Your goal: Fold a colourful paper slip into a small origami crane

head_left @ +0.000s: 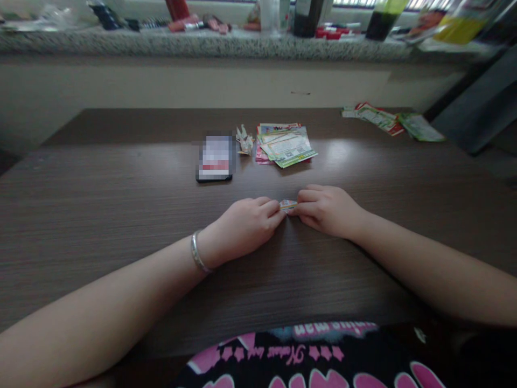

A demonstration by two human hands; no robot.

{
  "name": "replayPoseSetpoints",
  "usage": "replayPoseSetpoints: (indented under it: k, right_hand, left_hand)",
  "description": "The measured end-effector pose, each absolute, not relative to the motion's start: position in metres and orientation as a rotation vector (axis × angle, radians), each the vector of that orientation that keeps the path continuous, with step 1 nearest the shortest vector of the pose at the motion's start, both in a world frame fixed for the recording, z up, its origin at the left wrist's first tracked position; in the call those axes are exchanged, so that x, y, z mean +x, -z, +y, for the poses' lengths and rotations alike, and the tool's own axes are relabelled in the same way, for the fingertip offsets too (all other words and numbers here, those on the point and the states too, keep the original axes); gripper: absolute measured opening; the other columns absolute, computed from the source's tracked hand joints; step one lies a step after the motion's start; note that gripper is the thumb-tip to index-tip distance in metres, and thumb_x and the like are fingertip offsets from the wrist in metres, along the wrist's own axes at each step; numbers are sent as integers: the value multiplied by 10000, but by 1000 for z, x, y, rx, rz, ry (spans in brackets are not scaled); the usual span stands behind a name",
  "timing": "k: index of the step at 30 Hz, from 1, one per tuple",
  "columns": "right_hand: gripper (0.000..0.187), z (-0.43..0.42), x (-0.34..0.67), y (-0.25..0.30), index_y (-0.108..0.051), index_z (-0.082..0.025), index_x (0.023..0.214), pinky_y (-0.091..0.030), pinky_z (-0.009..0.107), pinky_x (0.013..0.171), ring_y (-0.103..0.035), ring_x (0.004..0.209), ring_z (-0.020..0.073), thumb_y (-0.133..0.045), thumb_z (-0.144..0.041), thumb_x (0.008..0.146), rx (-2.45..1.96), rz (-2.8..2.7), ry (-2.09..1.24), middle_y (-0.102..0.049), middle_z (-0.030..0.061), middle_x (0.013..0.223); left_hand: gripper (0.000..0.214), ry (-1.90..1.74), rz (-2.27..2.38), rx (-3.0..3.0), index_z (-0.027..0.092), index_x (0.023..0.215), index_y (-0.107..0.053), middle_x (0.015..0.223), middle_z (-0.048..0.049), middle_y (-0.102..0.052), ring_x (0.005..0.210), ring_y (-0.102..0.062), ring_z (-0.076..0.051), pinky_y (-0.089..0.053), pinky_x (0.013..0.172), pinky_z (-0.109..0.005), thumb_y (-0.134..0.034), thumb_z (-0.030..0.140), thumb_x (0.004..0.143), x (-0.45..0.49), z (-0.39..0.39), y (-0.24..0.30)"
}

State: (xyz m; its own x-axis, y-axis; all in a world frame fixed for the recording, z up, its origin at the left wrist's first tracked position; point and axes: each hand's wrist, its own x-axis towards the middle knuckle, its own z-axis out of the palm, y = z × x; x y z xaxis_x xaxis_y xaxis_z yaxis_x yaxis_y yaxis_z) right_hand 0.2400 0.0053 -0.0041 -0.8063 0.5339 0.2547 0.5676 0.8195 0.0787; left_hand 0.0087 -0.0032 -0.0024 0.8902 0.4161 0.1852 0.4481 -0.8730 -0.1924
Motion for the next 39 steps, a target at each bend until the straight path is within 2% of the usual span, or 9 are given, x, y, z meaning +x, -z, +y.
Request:
replayPoseSetpoints:
  k: [10, 15, 25, 31, 35, 39]
  right_hand:
    - [181, 4, 238, -2, -710, -233, 866, -332, 287, 633, -511, 756, 170, -529, -237, 866, -965, -2794, 196, -627, 37, 824]
    - [178, 3, 240, -2, -705, -235, 859, -339, 291, 640, -531, 777, 173, -527, -240, 861, -1003, -2806, 176, -629, 31, 837]
    - [168, 3, 246, -3, -707, -236, 856, -352, 300, 641, -556, 777, 176, -540, -257, 861, -1021, -2824, 171, -649, 22, 843]
    - [172, 4, 250, -3, -716, -238, 876, -383, 293, 646, -578, 783, 177, -545, -249, 857, -1005, -2837, 147, -658, 34, 868]
    - [170, 4, 251, -1, -716, -225, 872, -425, 293, 690, -593, 812, 181, -547, -227, 848, -984, -2822, 78, -664, 40, 902]
    - [175, 4, 251, 2, -715, -202, 878, -461, 290, 764, -606, 867, 174, -551, -179, 822, -959, -2728, -89, -651, 55, 1027]
  left_hand:
    - [277, 127, -776, -2867, 144, 1131, -605, 1003, -70, -620, 892, -600, -218, -541, 706, -336, -444, 169, 906, 11, -10, -5]
    - [294, 128, -790, -2881, 159, 1148, -611, 1105, -81, -626, 958, -610, -219, -550, 753, -336, -464, 174, 894, 10, -10, -6]
    - [283, 141, -834, -2987, 180, 1067, -672, 1098, -60, -651, 969, -630, -210, -553, 853, -348, -485, 158, 856, 6, -5, -7]
    - [324, 148, -849, -3043, 206, 1106, -673, 1126, -39, -647, 1009, -615, -211, -531, 910, -360, -493, 147, 843, 2, -2, -9]
    - [324, 225, -827, -3064, 207, 1103, -674, 1114, -35, -649, 1001, -608, -205, -521, 909, -357, -498, 144, 839, 0, 1, -4]
    - [323, 291, -780, -3057, 192, 1148, -637, 1099, -55, -644, 1015, -595, -204, -511, 904, -344, -468, 165, 873, -2, 4, 2]
